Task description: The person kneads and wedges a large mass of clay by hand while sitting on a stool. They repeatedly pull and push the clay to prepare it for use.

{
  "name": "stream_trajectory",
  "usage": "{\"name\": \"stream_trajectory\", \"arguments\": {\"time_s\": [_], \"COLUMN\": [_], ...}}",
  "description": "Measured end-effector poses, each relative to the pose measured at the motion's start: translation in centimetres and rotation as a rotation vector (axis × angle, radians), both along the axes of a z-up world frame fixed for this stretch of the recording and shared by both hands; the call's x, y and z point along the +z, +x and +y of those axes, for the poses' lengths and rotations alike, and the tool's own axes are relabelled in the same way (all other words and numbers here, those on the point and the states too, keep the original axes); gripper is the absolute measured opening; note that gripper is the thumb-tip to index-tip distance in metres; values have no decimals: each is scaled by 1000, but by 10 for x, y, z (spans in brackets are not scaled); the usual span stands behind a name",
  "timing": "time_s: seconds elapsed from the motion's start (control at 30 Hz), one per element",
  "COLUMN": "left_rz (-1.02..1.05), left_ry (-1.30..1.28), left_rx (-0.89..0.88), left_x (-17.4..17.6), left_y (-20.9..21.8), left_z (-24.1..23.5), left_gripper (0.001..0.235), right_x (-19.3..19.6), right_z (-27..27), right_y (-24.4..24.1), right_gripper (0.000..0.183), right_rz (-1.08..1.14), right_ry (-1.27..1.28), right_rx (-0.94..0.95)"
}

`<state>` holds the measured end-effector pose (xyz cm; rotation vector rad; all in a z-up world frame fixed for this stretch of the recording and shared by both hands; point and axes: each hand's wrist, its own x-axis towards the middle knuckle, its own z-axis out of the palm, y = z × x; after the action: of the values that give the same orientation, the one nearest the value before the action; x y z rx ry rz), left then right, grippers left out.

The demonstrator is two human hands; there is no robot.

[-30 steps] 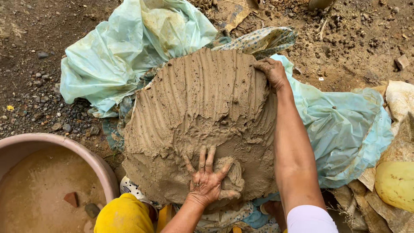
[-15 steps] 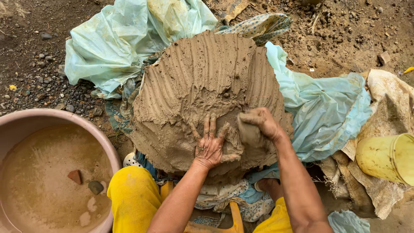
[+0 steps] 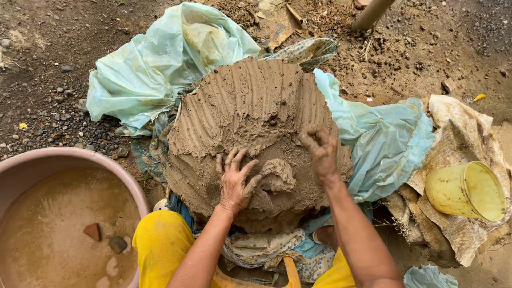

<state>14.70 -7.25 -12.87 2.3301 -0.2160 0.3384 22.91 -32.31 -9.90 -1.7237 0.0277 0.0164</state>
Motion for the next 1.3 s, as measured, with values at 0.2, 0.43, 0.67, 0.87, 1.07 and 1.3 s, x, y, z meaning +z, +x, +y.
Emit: {"name": "stream_trajectory", "arguments": {"time_s": [0.2,0.43,0.67,0.87,1.07,1.3], "left_rz": [142,178,156,173,148,96], "left_ry": [-234,-21,4,18,25,26], "left_rx": [11,103,94,85,77,79], "left_x": [-10,-24,-23,-19,-19,-27], "left_y": [3,8,12,11,15,15], "left_z": [1,-6,-8,-9,-10,-11], "left_gripper": [68,63,61,59,58,62], "right_x": [-65,-128,-91,-55,-34,-1], "right_z": [-38,-23,-3,3,-1,17], "right_y": [216,336,315,276,227,103], "right_gripper": [33,36,47,49,52,62], "right_rz": [-84,82,216,314,273,480], "right_ry": [-194,-457,-560,-467,-539,-746], "right_rx": [9,-17,134,243,399,439]}}
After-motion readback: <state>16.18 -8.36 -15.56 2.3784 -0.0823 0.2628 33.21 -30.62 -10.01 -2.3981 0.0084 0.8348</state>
